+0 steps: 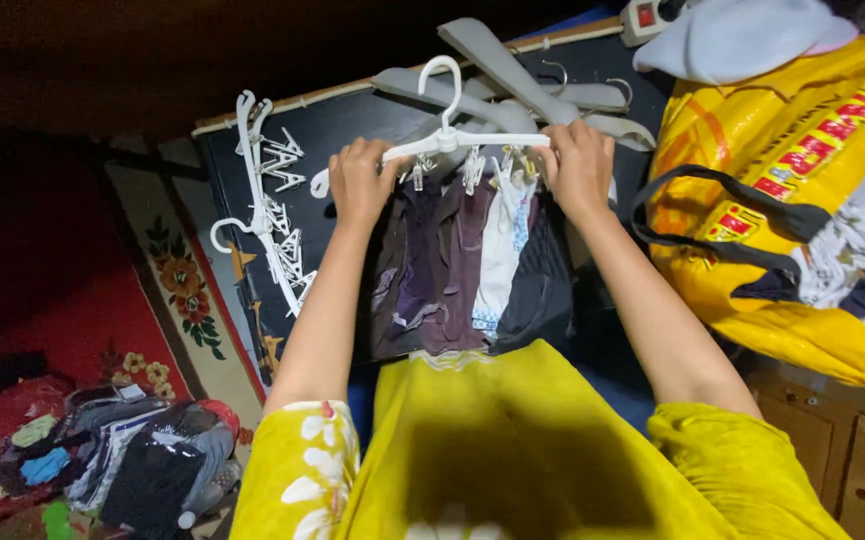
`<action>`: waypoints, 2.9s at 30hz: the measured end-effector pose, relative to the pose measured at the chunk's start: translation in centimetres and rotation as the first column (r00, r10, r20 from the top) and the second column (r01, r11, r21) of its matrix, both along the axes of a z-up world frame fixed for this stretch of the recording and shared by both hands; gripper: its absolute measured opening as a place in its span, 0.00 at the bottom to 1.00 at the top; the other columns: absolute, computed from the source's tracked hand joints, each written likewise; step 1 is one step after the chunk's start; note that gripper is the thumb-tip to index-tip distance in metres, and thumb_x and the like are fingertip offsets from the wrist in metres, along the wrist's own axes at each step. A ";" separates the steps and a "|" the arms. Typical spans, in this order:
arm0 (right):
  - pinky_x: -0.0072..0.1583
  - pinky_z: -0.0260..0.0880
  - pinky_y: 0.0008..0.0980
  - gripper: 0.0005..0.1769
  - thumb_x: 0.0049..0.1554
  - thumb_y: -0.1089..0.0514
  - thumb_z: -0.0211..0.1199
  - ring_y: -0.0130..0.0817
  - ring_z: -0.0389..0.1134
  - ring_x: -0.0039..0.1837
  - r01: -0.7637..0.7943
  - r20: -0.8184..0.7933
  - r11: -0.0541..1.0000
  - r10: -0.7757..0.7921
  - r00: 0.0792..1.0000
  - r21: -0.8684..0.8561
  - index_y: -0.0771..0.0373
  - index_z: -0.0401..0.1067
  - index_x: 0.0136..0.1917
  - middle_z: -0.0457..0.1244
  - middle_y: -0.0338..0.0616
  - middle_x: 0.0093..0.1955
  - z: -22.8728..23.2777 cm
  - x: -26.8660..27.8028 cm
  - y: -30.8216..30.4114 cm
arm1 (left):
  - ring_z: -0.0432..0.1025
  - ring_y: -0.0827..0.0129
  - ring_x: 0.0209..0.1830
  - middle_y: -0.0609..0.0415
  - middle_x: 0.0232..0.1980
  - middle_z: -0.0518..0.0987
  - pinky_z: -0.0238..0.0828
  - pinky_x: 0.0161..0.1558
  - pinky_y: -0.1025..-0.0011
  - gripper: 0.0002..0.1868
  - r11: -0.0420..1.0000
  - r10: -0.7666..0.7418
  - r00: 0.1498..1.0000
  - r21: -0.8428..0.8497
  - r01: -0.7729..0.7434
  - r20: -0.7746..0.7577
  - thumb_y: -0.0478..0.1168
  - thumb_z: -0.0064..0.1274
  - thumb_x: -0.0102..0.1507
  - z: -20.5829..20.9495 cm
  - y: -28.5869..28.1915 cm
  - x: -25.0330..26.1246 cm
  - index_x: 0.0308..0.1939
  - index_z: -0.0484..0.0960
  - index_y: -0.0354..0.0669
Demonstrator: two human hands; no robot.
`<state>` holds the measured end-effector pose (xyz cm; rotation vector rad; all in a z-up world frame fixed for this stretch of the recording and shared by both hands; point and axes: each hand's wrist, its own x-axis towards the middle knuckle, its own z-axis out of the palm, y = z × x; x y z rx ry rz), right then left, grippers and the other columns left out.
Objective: Hanging various small items of laundry onto a multi-clip laundry hanger.
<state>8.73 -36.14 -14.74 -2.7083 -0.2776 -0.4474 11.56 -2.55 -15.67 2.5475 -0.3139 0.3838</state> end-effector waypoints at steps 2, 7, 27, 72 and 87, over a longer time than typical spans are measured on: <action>0.57 0.58 0.47 0.11 0.61 0.51 0.70 0.47 0.64 0.54 0.045 0.002 0.999 -0.045 0.999 0.006 0.57 0.76 0.53 0.63 0.44 0.47 -0.9 0.5 0.2 | 0.73 0.53 0.43 0.51 0.39 0.80 0.63 0.45 0.57 0.13 1.000 0.021 1.000 -0.005 -0.021 0.019 0.49 0.66 0.59 -1.3 -0.5 0.8 0.39 0.87 0.45; 0.65 0.56 0.51 0.17 0.60 0.56 0.68 0.50 0.62 0.64 0.049 0.045 0.998 -0.047 0.998 -0.040 0.58 0.74 0.62 0.62 0.50 0.60 0.4 -1.3 4.1 | 0.71 0.54 0.45 0.52 0.40 0.79 0.62 0.49 0.58 0.13 0.999 0.018 1.000 -0.050 -0.019 -0.016 0.49 0.66 0.60 -4.0 -0.7 1.8 0.40 0.87 0.46; 0.58 0.59 0.50 0.17 0.62 0.60 0.61 0.48 0.68 0.50 -0.039 -0.273 0.985 0.085 0.958 0.169 0.66 0.72 0.64 0.68 0.51 0.46 -2.4 -3.5 13.2 | 0.63 0.49 0.66 0.43 0.65 0.70 0.56 0.68 0.51 0.24 0.999 0.035 0.999 0.026 -0.034 -0.036 0.42 0.60 0.63 -2.3 -4.2 -10.3 0.63 0.78 0.42; 0.53 0.71 0.21 0.06 0.65 0.75 0.66 0.28 0.73 0.53 -0.384 0.028 0.885 0.391 0.920 0.262 0.77 0.73 0.56 0.69 0.50 0.52 29.4 -8.7 2.6 | 0.74 0.71 0.59 0.55 0.57 0.80 0.68 0.67 0.71 0.21 0.357 -0.220 0.974 -0.925 0.134 0.057 0.39 0.64 0.68 21.0 -0.4 -12.3 0.61 0.75 0.36; 0.51 0.66 0.21 0.08 0.64 0.76 0.71 0.24 0.68 0.50 -0.349 -0.013 0.898 0.366 0.931 0.270 0.76 0.74 0.55 0.69 0.49 0.52 30.4 -9.1 3.1 | 0.73 0.74 0.47 0.54 0.54 0.79 0.71 0.56 0.73 0.21 0.154 -0.481 0.876 -0.985 0.079 -0.005 0.41 0.60 0.73 21.0 -0.1 -12.3 0.65 0.71 0.36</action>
